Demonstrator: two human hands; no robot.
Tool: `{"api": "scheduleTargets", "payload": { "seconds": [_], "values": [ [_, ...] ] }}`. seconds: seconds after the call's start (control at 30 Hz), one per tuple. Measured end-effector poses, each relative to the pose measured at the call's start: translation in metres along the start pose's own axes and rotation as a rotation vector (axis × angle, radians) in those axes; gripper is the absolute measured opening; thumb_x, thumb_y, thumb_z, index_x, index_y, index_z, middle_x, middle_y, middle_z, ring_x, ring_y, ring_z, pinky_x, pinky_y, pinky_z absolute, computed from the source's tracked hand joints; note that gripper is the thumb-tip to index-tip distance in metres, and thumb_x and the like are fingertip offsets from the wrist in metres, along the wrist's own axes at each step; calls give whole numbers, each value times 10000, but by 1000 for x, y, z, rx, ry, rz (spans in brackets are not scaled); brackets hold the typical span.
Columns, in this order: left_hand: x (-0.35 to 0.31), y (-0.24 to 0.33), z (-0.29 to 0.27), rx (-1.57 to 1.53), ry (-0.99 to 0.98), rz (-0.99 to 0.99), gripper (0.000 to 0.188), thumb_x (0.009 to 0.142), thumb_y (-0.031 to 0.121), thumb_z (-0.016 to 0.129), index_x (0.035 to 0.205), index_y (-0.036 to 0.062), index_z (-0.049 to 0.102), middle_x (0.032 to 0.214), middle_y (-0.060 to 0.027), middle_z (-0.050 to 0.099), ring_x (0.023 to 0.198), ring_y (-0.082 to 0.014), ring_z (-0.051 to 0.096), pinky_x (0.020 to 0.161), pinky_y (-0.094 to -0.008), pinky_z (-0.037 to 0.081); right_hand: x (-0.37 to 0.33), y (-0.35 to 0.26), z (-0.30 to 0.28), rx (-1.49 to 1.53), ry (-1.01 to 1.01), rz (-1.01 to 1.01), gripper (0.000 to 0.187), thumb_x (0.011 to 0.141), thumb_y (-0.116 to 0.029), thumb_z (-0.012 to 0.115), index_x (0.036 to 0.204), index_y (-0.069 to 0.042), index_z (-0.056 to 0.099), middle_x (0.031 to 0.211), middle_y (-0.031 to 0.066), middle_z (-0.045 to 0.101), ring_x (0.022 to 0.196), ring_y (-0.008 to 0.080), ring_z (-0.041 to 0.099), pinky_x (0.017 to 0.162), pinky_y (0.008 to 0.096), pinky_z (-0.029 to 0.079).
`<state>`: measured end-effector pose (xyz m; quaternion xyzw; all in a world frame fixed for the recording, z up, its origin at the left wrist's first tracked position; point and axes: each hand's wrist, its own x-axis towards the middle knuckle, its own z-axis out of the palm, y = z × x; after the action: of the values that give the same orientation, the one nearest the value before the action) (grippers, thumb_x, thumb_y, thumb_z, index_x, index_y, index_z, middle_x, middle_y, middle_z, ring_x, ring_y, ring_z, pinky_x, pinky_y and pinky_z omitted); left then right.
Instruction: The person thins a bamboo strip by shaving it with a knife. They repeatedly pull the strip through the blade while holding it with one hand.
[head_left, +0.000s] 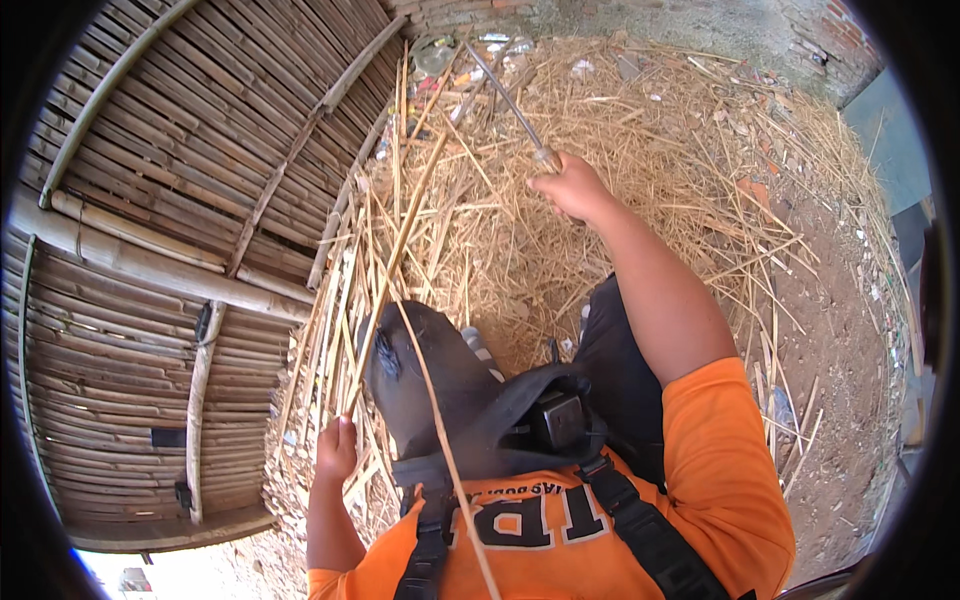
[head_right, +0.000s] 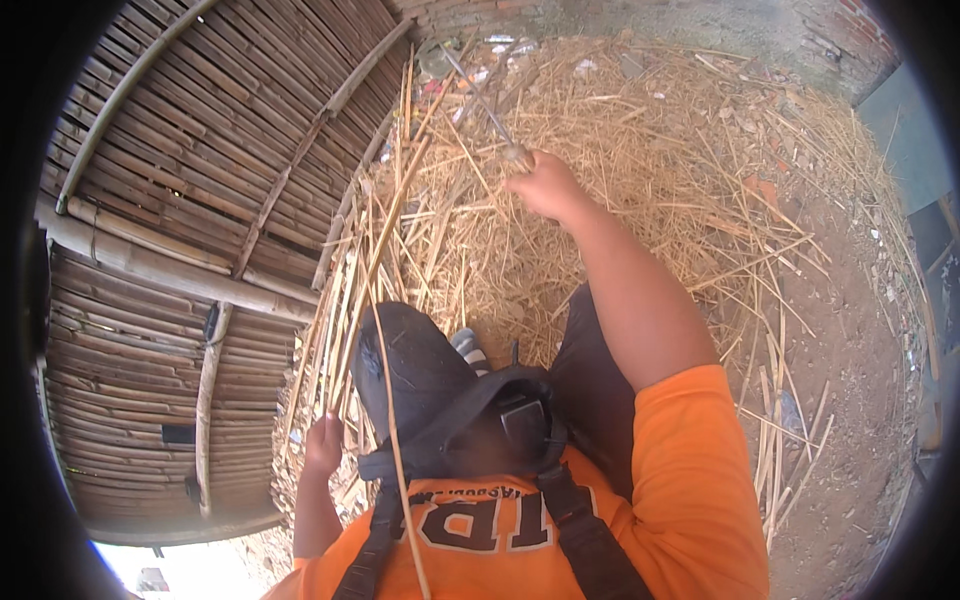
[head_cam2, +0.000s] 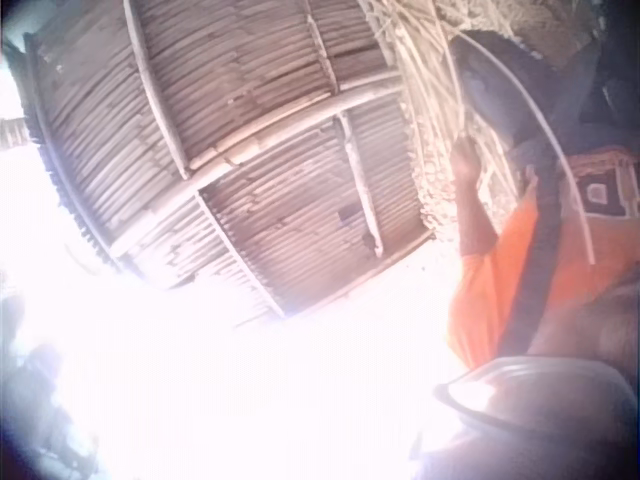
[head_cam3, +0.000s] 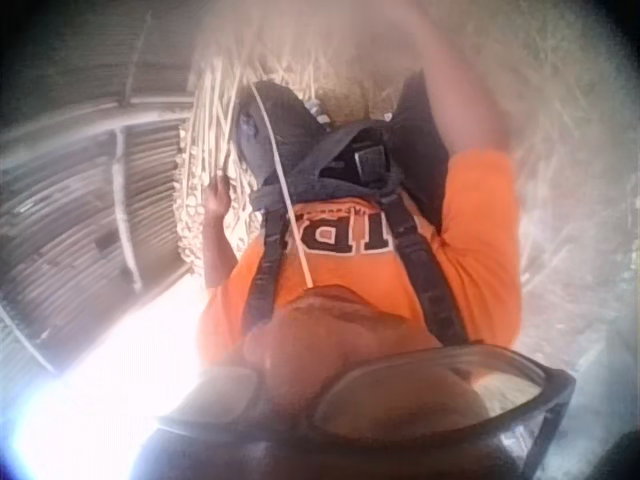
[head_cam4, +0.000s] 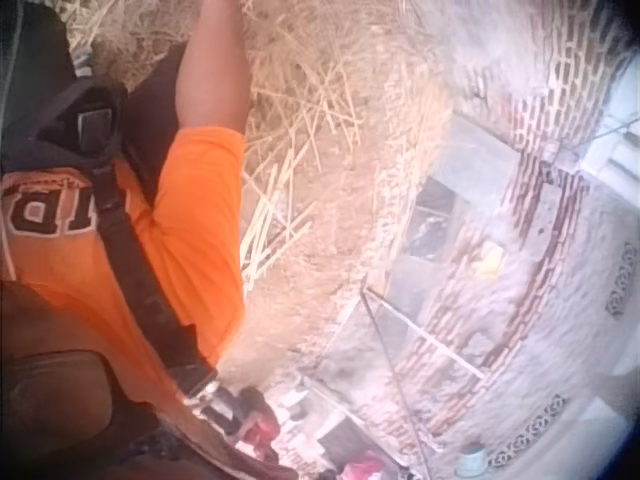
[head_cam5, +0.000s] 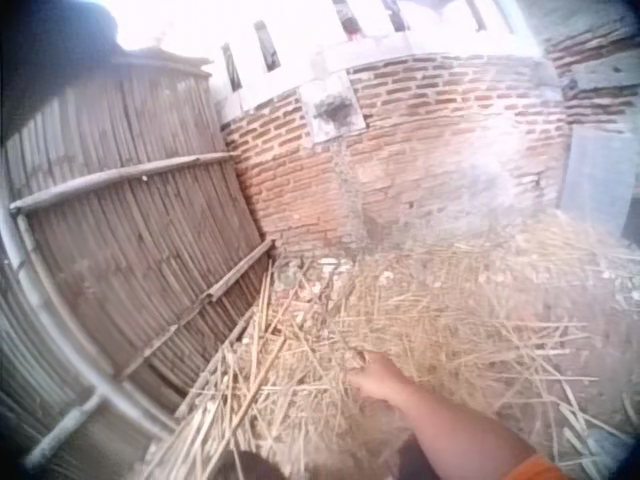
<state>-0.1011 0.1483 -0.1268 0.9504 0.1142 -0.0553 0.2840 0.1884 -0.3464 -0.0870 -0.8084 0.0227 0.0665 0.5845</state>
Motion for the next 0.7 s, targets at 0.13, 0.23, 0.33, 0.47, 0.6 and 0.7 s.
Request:
{"api": "scheduleTargets", "payload": {
  "seconds": [0.13,0.23,0.33,0.47,0.6,0.7],
  "values": [
    [10,12,10,-5,-12,3,522,1097,379,384,859,-32,602,693,-146,610,648,-266,555,641,-408,454,-23,-21,27,298,-335,21,239,949,-166,683,1075,-57,512,803,46,627,560,53,544,511,197,499],
    [18,35,15,-4,20,-3,541,1097,395,381,849,-31,604,696,-159,611,650,-280,552,648,-415,453,-33,-23,50,358,-546,58,258,960,-169,671,1125,-47,516,989,98,639,655,94,633,609,228,574],
    [24,53,18,-29,35,45,566,1094,430,393,850,-28,617,686,-157,609,643,-288,571,638,-422,455,-42,-19,75,376,-728,70,310,962,-190,674,1185,-44,517,1100,116,625,753,132,685,688,267,600],
    [33,74,21,31,61,78,550,1090,425,413,854,-28,620,677,-210,606,629,-366,591,612,-455,450,-50,-19,85,356,-877,64,374,956,-219,690,1257,-72,523,1133,103,618,841,166,714,732,306,597],
    [40,92,24,66,70,104,532,1087,411,421,847,-24,612,676,-248,597,632,-438,586,604,-492,442,-63,-28,85,421,-906,110,353,951,-230,702,1234,-89,546,1138,103,640,817,177,727,706,309,585],
    [43,96,28,85,72,92,524,1085,404,430,833,-21,604,673,-248,605,643,-445,602,608,-504,445,-58,-22,92,477,-913,65,314,938,-193,695,1195,-88,547,1214,153,651,784,174,731,684,313,583]
  ]
}}
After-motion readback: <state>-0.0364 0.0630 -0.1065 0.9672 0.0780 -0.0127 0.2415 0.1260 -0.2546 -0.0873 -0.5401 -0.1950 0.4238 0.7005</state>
